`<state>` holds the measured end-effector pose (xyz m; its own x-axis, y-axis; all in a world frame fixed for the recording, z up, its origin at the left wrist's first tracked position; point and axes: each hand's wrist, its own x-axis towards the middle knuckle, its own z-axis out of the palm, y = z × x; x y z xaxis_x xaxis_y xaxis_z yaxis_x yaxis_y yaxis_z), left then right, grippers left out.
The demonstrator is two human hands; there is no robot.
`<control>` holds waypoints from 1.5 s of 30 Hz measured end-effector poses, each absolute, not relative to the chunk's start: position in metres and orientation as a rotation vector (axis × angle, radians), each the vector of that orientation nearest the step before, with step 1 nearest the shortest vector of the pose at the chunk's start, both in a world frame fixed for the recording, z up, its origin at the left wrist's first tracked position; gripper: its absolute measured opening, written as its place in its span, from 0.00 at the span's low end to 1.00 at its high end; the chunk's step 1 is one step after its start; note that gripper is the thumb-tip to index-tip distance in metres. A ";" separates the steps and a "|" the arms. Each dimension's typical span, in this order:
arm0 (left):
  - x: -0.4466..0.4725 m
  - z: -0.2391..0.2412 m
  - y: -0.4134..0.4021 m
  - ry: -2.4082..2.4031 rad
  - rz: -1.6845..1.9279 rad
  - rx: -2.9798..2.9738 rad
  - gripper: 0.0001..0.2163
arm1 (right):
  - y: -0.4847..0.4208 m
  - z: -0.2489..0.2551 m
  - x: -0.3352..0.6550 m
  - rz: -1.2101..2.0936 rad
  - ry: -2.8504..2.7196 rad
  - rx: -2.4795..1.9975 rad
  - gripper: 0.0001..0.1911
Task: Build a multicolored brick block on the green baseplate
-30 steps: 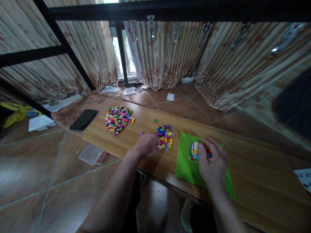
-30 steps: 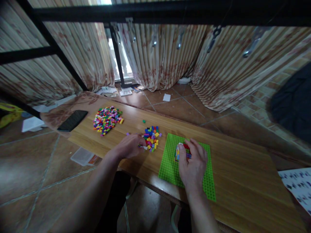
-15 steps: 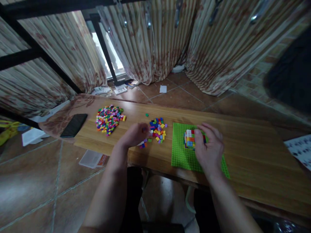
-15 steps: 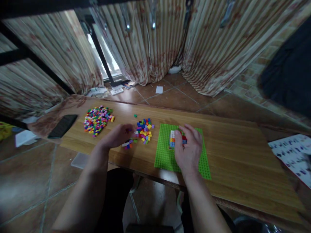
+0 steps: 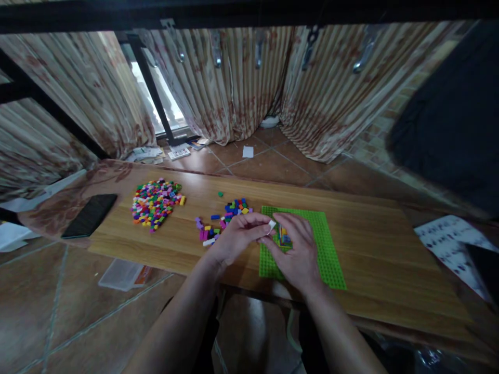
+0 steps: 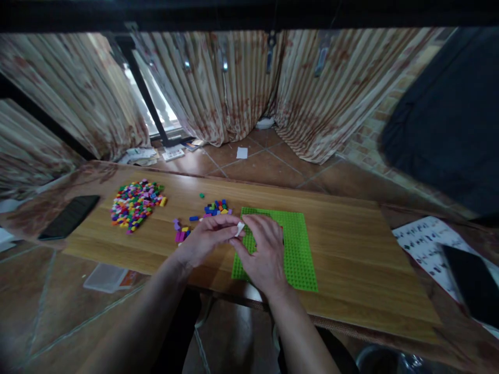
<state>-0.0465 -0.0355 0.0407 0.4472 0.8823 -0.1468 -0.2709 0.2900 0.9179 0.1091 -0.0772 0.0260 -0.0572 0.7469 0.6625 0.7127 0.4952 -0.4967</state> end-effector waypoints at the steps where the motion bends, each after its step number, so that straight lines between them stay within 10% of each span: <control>1: -0.042 0.040 -0.037 0.747 0.877 0.979 0.15 | -0.077 0.025 0.109 0.038 -1.795 -1.230 0.20; 35: -0.138 0.025 -0.086 2.047 0.378 2.081 0.06 | -0.066 0.016 0.157 0.318 -1.053 -1.392 0.24; 45: -0.119 0.037 -0.083 2.016 0.783 1.829 0.10 | -0.064 0.014 0.169 0.380 -0.986 -1.402 0.25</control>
<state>-0.1188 -0.0827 0.0368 -0.1386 0.9815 0.1320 0.8131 0.0367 0.5810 0.1690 -0.0640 0.0142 0.5715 0.7435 0.3473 0.3182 0.1894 -0.9289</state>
